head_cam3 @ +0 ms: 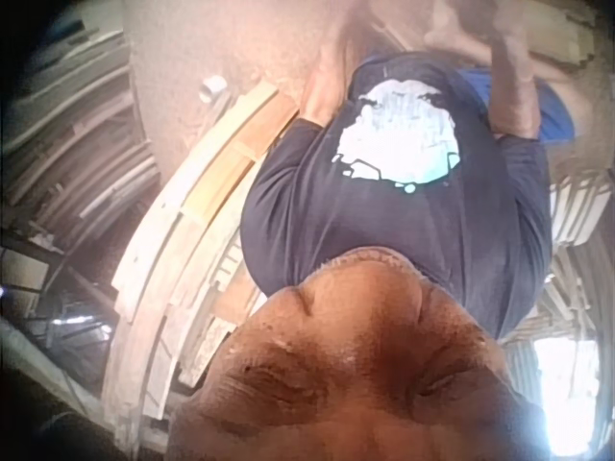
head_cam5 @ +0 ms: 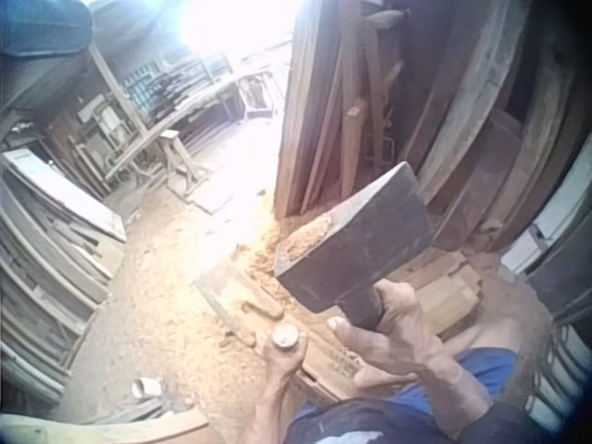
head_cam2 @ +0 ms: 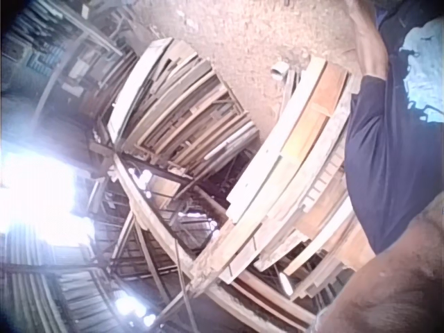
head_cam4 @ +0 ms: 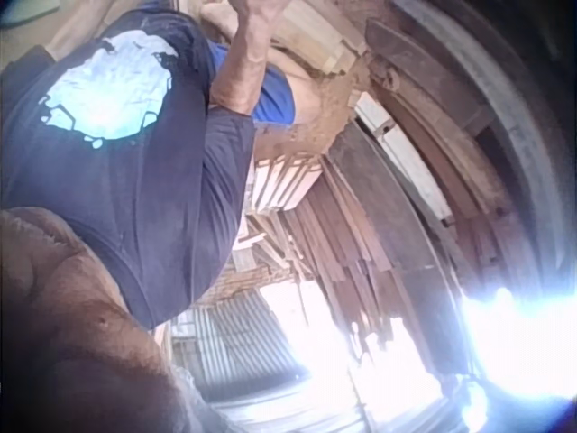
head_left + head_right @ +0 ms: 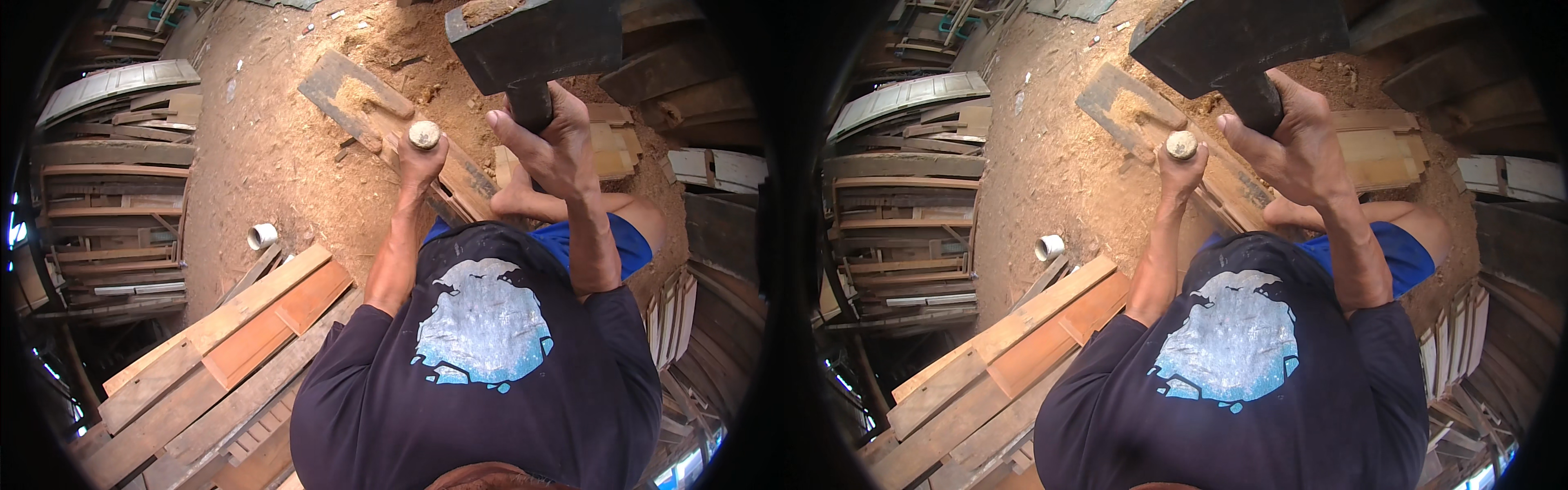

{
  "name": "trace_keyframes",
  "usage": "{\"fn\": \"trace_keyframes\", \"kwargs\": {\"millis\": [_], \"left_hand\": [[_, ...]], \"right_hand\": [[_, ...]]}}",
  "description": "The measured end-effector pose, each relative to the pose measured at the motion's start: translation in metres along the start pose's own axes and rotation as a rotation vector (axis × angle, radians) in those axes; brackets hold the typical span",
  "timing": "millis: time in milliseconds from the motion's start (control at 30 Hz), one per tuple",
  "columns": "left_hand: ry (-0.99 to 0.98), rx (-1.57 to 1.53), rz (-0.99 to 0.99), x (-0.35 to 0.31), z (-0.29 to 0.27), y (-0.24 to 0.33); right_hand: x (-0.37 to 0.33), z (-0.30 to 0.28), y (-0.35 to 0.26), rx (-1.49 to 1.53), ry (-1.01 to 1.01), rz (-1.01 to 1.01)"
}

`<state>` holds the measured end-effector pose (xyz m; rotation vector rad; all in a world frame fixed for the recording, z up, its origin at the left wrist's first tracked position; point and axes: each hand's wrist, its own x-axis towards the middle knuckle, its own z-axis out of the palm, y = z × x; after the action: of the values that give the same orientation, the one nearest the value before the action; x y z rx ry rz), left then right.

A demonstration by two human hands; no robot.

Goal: The person uses a chisel and mallet to carve a small cylindrical piece of wood while seated on the floor. They repeatedly strike the chisel to shape the wood, then set the tools aside and handle several flat wooden boards.

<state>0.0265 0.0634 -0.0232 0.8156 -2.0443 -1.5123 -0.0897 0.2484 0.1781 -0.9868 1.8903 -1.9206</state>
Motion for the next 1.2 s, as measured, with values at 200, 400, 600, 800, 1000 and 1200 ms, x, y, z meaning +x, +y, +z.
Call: {"fn": "trace_keyframes", "kwargs": {"millis": [200, 400, 600, 800, 1000, 1200], "left_hand": [[0.048, 0.046, 0.054, 0.0, 0.0, -0.001], [0.021, 0.044, 0.009, 0.003, -0.005, -0.002], [0.01, -0.03, 0.109, -0.004, 0.001, 0.0], [0.132, 0.078, 0.307, -0.025, 0.016, 0.017], [-0.055, 0.069, 0.103, -0.016, 0.007, 0.001], [-0.065, 0.024, 0.213, -0.011, 0.011, 0.004]], "right_hand": [[0.002, 0.003, -0.002, -0.064, -0.015, 0.021], [0.001, 0.006, 0.002, -0.093, -0.054, 0.047], [-0.001, 0.016, 0.016, -0.37, -0.135, 0.038], [-0.019, 0.014, 0.074, -0.909, -0.464, 0.161], [0.002, 0.015, 0.027, -0.471, -0.107, -0.04], [-0.022, 0.017, 0.085, -0.843, -0.362, 0.11]]}}
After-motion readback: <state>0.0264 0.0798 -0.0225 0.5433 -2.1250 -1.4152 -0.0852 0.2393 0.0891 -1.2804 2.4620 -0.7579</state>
